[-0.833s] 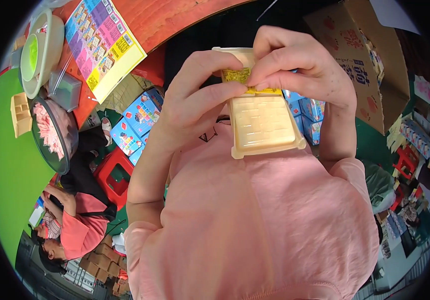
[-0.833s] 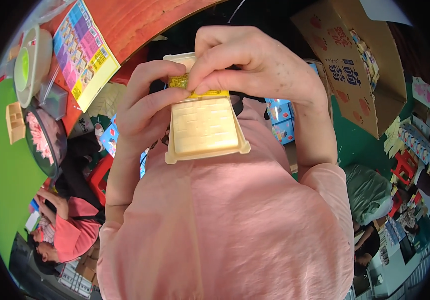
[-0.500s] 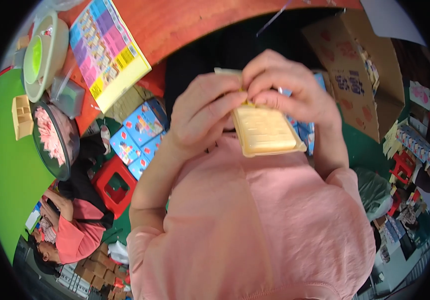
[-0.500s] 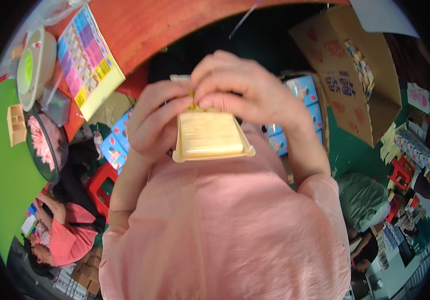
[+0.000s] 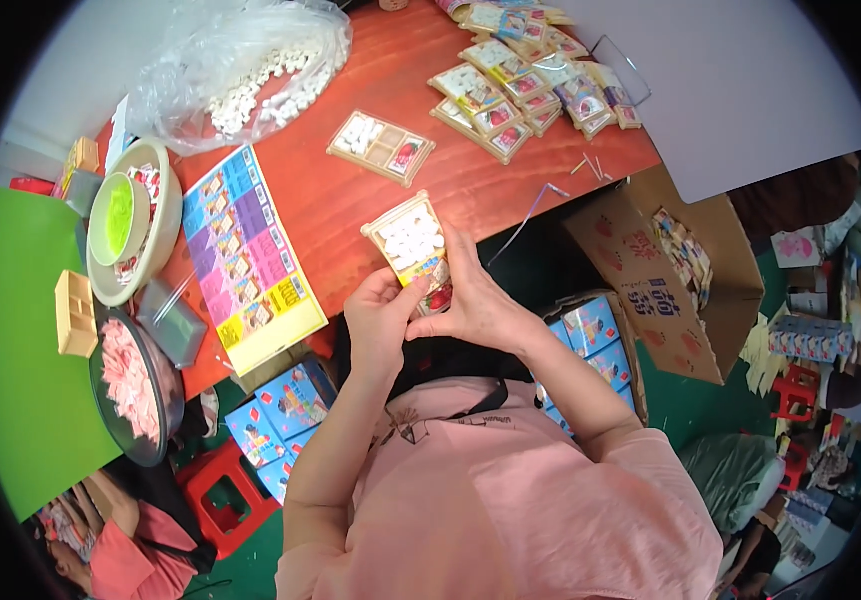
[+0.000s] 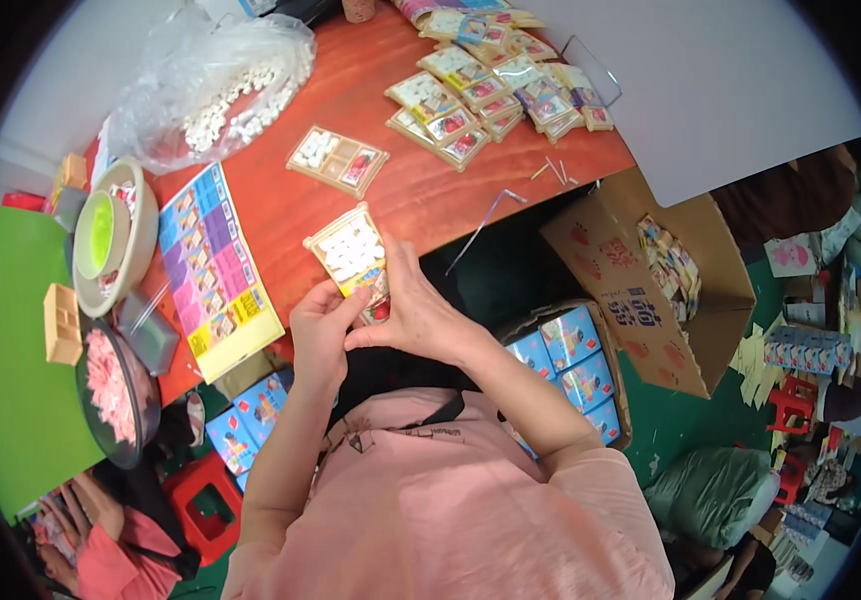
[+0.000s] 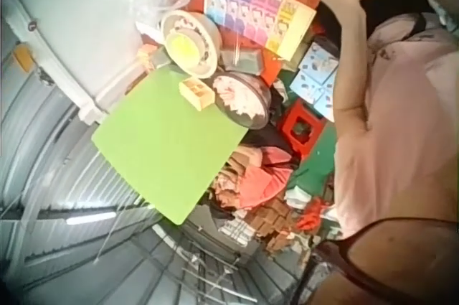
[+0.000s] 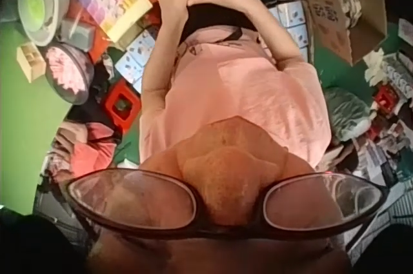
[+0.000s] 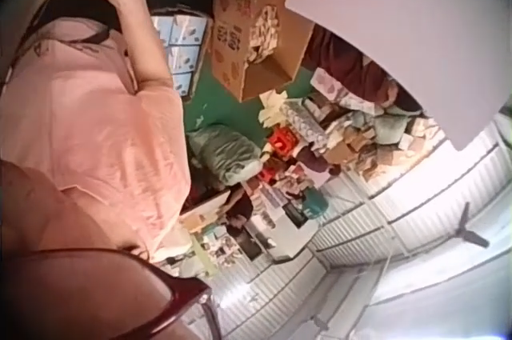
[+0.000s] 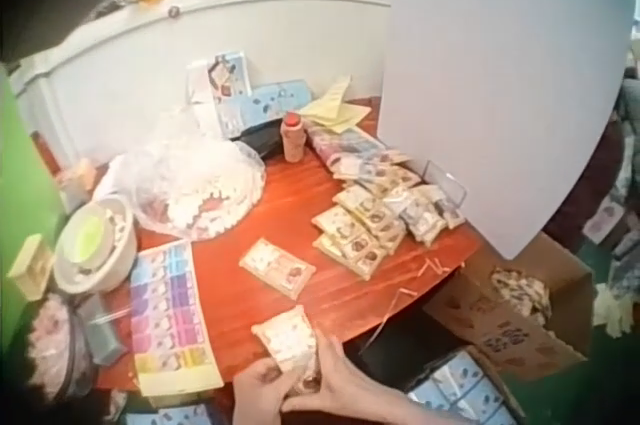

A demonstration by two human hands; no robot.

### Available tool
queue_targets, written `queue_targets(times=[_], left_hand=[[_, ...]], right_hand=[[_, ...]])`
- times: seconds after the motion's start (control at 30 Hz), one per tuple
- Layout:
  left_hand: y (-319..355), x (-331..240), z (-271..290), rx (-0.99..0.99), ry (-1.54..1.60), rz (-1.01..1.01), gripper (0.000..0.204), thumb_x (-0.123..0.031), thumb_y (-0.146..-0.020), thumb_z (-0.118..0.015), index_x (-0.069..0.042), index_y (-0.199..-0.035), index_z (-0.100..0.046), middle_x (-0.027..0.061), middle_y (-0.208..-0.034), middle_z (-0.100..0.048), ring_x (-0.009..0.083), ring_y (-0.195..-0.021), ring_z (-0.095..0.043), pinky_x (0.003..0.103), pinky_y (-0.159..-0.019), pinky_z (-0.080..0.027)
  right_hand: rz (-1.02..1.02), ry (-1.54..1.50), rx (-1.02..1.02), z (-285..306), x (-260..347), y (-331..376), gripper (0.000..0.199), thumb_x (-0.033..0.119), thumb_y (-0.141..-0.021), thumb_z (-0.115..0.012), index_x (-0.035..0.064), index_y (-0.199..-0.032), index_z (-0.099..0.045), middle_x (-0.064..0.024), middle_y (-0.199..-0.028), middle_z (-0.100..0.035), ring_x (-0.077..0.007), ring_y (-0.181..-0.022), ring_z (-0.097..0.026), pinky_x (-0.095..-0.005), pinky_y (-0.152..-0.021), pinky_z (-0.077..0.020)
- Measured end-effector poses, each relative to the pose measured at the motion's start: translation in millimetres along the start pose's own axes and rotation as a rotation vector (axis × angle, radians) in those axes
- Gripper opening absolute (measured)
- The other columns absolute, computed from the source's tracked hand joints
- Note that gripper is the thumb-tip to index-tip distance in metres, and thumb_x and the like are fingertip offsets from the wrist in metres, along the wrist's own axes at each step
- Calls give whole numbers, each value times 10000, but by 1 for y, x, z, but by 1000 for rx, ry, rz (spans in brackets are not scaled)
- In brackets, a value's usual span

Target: Packaging small items into plastic trays and applying decorative labels to the containers.

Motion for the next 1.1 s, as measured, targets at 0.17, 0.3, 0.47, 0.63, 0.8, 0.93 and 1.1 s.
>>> queue_targets(times=[0.17,0.3,0.47,0.63,0.8,0.93,1.1], left_hand=[[-36,7,-11,66,77,-9,326,-75,-918,-708,63,-1203,-631,77,-1037,-702,125,-944,-655,255,-832,-518],[-32,-2,-12,4,-129,-163,391,-170,-926,-717,22,-1252,-620,107,-1214,-608,120,-1002,-612,267,-853,-498],[-9,-31,20,-23,-676,-527,320,-79,-847,-746,10,-1135,-638,140,-1177,-618,250,-1039,-626,329,-894,-495],[28,-65,82,-309,-987,-770,263,-9,-829,-721,-2,-1083,-653,159,-1152,-627,331,-1099,-604,394,-942,-486],[66,-69,137,-665,-1080,-766,218,1,-851,-704,-4,-1064,-657,153,-1128,-632,319,-1038,-601,392,-906,-478],[85,-58,192,-1054,-889,-683,161,-28,-892,-690,-12,-1039,-626,136,-1075,-595,245,-1021,-555,366,-854,-449],[95,-26,251,-1266,-261,-522,279,-92,-916,-703,17,-1113,-538,127,-1041,-615,175,-944,-593,312,-806,-481]], right_hand=[[38,166,134,8,-17,-49,1081,252,-694,-866,-31,-1505,-209,-253,-1300,-408,-413,-1213,-448,-438,-1016,-429],[247,466,-215,83,-26,-123,801,202,-732,-789,-12,-1411,-422,-237,-1215,-538,-381,-1122,-531,-430,-948,-457],[118,752,-306,175,-98,-195,786,267,-741,-843,38,-1402,-485,-233,-1349,-509,-404,-1281,-466,-420,-1060,-420],[-40,1217,-299,164,-107,-204,647,503,-908,-641,130,-1417,-496,-225,-1484,-412,-401,-1384,-371,-525,-1091,-348],[320,929,-273,58,-56,-197,531,425,-996,-538,89,-1407,-498,-205,-1494,-417,-405,-1368,-394,-544,-1104,-297],[330,844,-78,-12,-55,-176,502,375,-1011,-525,57,-1399,-495,-179,-1498,-431,-378,-1355,-418,-522,-1101,-308],[261,977,-87,-38,-44,-144,513,377,-1021,-505,74,-1432,-450,-168,-1513,-415,-363,-1368,-403,-552,-1102,-286]])
Point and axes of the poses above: each hand's wrist, its own y-axis away from the middle knuckle, its own z-axis out of the back of the hand, x = y × z, the point moved 6 cm from there along -y, towards the middle knuckle
